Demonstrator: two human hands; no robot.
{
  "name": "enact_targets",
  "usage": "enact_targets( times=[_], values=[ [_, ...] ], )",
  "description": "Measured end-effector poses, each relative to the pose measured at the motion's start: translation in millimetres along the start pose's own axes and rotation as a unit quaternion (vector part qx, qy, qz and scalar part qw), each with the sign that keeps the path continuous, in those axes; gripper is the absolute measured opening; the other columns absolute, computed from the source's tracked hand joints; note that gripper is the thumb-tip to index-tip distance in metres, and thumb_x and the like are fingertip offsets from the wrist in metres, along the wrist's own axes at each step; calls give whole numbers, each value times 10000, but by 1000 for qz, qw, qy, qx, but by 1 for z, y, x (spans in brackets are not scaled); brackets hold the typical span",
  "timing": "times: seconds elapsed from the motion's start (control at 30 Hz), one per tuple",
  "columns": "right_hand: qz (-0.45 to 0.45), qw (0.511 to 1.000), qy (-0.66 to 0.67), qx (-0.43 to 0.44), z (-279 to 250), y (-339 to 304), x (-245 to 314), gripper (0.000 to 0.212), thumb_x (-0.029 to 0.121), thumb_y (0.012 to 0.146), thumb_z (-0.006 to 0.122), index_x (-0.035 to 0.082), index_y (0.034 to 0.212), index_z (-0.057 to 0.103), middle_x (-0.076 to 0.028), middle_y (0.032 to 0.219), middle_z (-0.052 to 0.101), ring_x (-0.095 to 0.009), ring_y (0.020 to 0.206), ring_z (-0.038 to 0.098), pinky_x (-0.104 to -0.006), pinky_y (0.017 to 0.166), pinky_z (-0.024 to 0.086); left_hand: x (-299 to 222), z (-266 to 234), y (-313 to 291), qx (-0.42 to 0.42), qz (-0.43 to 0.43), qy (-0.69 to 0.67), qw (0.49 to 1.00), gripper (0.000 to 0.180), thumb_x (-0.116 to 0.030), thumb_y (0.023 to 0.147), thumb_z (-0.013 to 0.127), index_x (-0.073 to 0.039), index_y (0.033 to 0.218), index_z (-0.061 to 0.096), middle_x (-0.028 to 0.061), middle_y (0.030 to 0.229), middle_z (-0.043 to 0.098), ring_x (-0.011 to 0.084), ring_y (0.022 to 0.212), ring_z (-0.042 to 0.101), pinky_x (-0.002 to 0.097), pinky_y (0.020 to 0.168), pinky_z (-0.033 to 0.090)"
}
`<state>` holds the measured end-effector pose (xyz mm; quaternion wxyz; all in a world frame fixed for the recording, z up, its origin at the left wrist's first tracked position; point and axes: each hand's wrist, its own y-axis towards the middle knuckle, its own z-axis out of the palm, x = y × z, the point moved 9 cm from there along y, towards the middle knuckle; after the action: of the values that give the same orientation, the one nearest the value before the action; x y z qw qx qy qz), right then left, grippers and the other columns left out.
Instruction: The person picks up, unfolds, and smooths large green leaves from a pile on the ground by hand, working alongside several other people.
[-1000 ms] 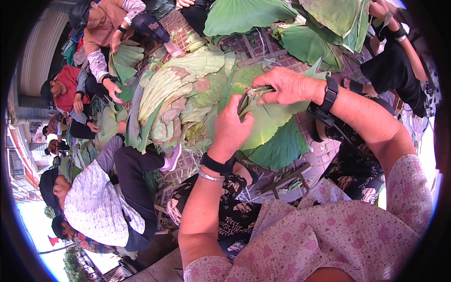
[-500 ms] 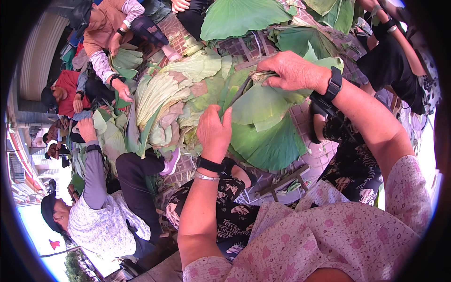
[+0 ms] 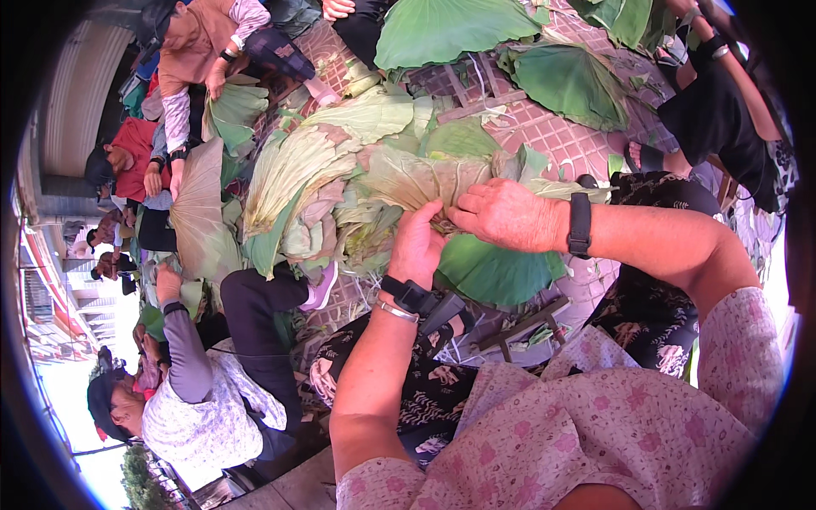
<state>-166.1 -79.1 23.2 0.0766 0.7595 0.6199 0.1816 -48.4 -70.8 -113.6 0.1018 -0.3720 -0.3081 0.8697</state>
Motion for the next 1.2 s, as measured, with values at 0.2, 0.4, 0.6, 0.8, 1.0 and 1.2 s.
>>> enact_targets(
  times=[0.2, 0.4, 0.6, 0.8, 1.0, 1.2],
  values=[
    [86, 995, 10, 52, 12, -3, 1, 494, 99, 689, 624, 2, 1161, 512, -124, 955, 562, -278, 867, 596, -372, 696, 522, -24, 19, -11, -12, 185, 50, 981, 274, 15, 874, 525, 4, 1146, 501, 110, 1024, 613, 218, 851, 631, 360, 738, 532],
    [197, 975, 88, 58, 2, -1, -8, 643, 97, 708, 665, -17, 1293, 426, -196, 1146, 513, -342, 1001, 560, -403, 816, 503, -63, 40, -36, -13, 311, 121, 943, 395, 39, 879, 469, 5, 1270, 427, 115, 1225, 553, 184, 1066, 562, 318, 926, 446],
    [188, 963, 190, -35, -19, 13, -13, 605, 109, 755, 666, 4, 1300, 427, -216, 1283, 463, -382, 1154, 481, -422, 935, 446, -118, 34, -45, -56, 341, 162, 924, 410, 58, 857, 470, -2, 1263, 466, 103, 1225, 566, 191, 1073, 564, 319, 926, 438],
    [174, 962, 171, -126, -59, 14, -29, 559, 73, 769, 652, 32, 1286, 444, -219, 1311, 442, -407, 1167, 472, -431, 955, 435, -231, -1, -40, -81, 348, 109, 928, 387, 79, 822, 495, -22, 1195, 491, 91, 1122, 597, 205, 968, 593, 349, 851, 478],
    [171, 970, 173, -8, -37, 10, -30, 510, 86, 777, 637, 29, 1253, 461, -201, 1281, 477, -381, 1038, 568, -430, 842, 505, -317, -169, -32, -254, 344, 17, 904, 256, 4, 853, 558, -10, 1106, 523, 111, 1015, 605, 226, 862, 587, 396, 772, 491],
    [115, 981, 129, 92, -17, 3, -18, 456, 111, 780, 644, 38, 1211, 513, -178, 1281, 499, -361, 979, 603, -425, 791, 520, -260, -267, -41, -412, 263, 26, 872, 391, -95, 845, 506, 62, 1197, 436, 276, 1123, 513, 396, 1000, 555, 507, 829, 510]
  ],
)
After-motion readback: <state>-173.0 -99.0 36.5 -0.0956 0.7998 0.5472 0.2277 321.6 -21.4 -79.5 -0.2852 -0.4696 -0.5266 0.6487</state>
